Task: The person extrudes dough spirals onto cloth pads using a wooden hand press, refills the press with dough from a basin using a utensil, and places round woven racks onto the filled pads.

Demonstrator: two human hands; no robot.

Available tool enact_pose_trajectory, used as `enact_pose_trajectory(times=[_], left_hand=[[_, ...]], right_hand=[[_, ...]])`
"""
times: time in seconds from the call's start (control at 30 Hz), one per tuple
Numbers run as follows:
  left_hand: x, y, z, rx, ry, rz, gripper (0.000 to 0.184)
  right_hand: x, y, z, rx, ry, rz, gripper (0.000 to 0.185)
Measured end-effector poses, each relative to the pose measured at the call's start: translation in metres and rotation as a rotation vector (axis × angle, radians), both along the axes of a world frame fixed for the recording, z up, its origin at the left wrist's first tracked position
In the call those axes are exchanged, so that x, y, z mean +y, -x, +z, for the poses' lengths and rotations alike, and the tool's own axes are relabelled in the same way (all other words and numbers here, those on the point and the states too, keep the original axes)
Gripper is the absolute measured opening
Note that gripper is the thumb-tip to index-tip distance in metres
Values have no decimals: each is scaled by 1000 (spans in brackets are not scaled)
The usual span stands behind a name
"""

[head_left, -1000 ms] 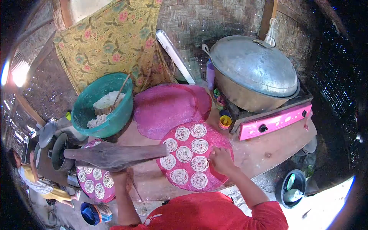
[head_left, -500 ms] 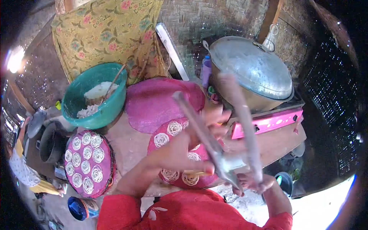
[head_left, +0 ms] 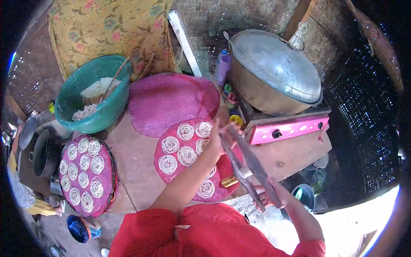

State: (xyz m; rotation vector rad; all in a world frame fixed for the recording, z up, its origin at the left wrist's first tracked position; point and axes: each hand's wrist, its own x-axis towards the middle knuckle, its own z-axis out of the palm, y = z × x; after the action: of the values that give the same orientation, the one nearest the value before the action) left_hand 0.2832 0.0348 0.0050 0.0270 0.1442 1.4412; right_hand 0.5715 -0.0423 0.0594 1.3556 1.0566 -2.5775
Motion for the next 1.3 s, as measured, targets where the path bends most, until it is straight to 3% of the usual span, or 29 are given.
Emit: enact_pose_trajectory(times=[0.1, 0.17, 0.23, 0.47, 0.53, 0.63, 0.77, 0.97, 1.13, 1.23, 1.3], left_hand=[[-3, 4, -18, -98, -63, 68, 50], [2, 14, -13, -18, -204, 148, 47], [-5, 23, 7, -38, -170, 151, 46], [-26, 17, 33, -55, -75, 195, 47], [-21, 11, 32, -100, -51, 192, 48], [-6, 23, 39, -156, -241, 107, 56], [-18, 36, 54, -41, -169, 153, 55], [-33, 16, 39, -31, -56, 171, 48], [-2, -3, 22, -106, -60, 125, 57], [12, -5, 16, -144, -145, 108, 57], [18, -1, 9, -235, -237, 119, 54]], right_hand=[[1, 13, 10, -143, -229, 31, 73], [0, 25, 20, -191, -282, -7, 67], [-2, 34, 28, -164, -415, 42, 69], [-14, 30, 69, -212, -356, 38, 68], [-10, 28, 80, -335, -418, 42, 68], [-8, 35, 76, -292, -499, 15, 68], [-15, 44, 68, -224, -465, 49, 71], [-25, 29, 72, -289, -418, 35, 69], [-20, 18, 77, -359, -474, -2, 66], [-13, 12, 68, -274, -523, 35, 70], [-8, 13, 56, 111, -284, -174, 78]])
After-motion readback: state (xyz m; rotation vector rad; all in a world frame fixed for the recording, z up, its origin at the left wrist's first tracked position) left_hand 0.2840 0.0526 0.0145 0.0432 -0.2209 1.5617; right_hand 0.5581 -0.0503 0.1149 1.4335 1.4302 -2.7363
